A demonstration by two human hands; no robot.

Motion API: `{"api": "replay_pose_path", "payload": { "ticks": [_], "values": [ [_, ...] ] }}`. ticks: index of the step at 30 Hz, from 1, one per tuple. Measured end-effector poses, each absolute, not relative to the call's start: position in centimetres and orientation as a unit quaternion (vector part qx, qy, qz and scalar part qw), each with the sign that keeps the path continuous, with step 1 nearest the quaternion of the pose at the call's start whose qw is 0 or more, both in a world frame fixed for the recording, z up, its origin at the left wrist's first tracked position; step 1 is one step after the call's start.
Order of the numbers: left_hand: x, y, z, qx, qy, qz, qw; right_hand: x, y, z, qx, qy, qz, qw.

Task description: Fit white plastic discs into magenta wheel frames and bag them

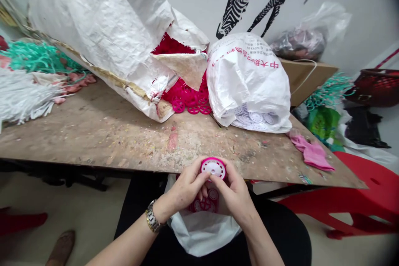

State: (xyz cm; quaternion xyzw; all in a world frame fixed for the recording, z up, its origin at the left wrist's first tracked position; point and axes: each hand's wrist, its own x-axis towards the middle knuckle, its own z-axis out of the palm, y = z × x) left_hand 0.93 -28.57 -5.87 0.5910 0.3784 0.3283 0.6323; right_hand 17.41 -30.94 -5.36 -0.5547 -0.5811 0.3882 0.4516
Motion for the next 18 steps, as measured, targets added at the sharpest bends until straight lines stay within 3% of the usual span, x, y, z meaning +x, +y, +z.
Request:
{"api": "replay_pose_path", "payload": {
  "ticks": [9, 13, 18],
  "values": [
    [-0.4, -28.1, -3.9, 0.721, 0.366, 0.284, 0.516, 17.9, -30.9, -6.0, -0.547, -0.566, 0.429, 0.443],
    [-2.1, -24.7, -1.3, 0.836, 0.327, 0.207, 0.390, 19.2, -31.3, -5.4, -0.523, -0.605, 0.471, 0.372],
    [-3.5, -17.3, 0.2, 0.843, 0.458, 0.243, 0.140, 19.8, -32.3, -7.0, -0.549, -0.653, 0.466, 0.236]
  ]
}}
